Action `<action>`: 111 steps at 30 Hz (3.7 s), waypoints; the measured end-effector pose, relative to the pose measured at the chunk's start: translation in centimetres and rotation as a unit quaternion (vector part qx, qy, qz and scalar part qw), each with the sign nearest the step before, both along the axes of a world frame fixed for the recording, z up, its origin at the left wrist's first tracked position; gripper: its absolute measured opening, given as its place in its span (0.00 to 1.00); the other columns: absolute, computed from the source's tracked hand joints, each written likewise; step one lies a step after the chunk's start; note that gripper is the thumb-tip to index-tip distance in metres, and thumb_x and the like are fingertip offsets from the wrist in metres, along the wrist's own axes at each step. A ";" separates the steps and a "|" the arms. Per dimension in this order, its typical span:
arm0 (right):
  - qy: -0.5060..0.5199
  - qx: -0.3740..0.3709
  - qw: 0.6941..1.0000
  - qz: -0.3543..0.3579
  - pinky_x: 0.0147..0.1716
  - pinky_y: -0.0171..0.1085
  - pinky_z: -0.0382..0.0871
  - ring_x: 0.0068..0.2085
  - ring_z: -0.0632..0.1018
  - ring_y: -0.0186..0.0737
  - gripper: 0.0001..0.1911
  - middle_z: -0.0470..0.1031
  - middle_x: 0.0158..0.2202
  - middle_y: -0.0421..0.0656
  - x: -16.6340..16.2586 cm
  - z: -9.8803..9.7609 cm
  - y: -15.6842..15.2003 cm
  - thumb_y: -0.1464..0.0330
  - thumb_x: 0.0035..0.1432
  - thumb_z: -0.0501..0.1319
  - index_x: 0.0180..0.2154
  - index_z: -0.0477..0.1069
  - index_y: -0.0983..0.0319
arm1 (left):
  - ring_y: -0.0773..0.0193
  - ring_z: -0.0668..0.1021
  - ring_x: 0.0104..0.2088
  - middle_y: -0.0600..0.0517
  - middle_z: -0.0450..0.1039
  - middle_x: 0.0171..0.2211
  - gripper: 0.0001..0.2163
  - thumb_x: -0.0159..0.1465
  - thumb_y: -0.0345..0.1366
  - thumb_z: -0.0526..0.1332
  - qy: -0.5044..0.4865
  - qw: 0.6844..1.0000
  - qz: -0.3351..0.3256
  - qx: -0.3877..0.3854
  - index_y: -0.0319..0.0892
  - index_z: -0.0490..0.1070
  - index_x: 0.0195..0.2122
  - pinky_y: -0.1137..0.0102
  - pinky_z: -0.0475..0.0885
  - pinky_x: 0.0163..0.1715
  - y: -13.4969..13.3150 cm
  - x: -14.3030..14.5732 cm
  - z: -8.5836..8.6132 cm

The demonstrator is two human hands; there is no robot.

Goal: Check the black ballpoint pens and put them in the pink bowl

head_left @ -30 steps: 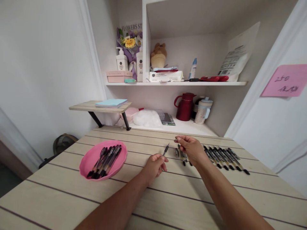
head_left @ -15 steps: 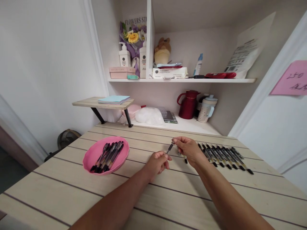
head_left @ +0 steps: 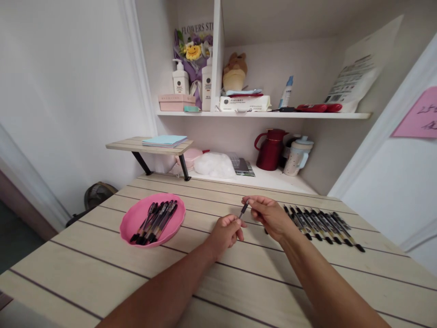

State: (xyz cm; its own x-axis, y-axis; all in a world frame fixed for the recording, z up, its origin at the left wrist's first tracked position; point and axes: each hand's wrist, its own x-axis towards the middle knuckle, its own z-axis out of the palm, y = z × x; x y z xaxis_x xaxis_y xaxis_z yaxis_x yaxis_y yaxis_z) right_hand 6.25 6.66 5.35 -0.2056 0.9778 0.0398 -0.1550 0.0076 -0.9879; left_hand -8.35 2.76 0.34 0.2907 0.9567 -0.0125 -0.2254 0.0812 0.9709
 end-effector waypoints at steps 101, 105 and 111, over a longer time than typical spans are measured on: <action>-0.026 0.061 0.993 -0.099 0.24 0.33 0.62 0.28 0.75 0.37 0.22 0.76 0.30 0.43 0.5 -0.1 0.8 0.62 0.41 0.64 0.41 0.64 0.59 | 0.79 0.52 0.11 0.58 0.63 0.13 0.11 0.55 0.42 0.56 0.023 1.000 0.016 -0.008 0.37 0.66 0.29 0.77 0.42 0.14 -0.1 0.0 0.2; -0.042 0.051 0.996 -0.064 0.24 0.31 0.61 0.25 0.73 0.33 0.19 0.74 0.26 0.39 0.3 -0.1 0.4 0.64 0.40 0.65 0.37 0.66 0.59 | 0.79 0.52 0.11 0.57 0.64 0.14 0.11 0.55 0.42 0.56 0.025 1.000 0.013 -0.001 0.37 0.65 0.28 0.77 0.42 0.14 -0.2 0.0 0.3; -0.102 0.011 0.994 0.035 0.24 0.32 0.61 0.26 0.73 0.34 0.14 0.72 0.23 0.38 0.5 0.0 0.0 0.62 0.39 0.67 0.29 0.69 0.61 | 0.79 0.52 0.11 0.57 0.64 0.14 0.13 0.54 0.44 0.56 0.021 1.000 -0.006 0.012 0.37 0.65 0.28 0.77 0.43 0.13 -0.2 -0.1 0.3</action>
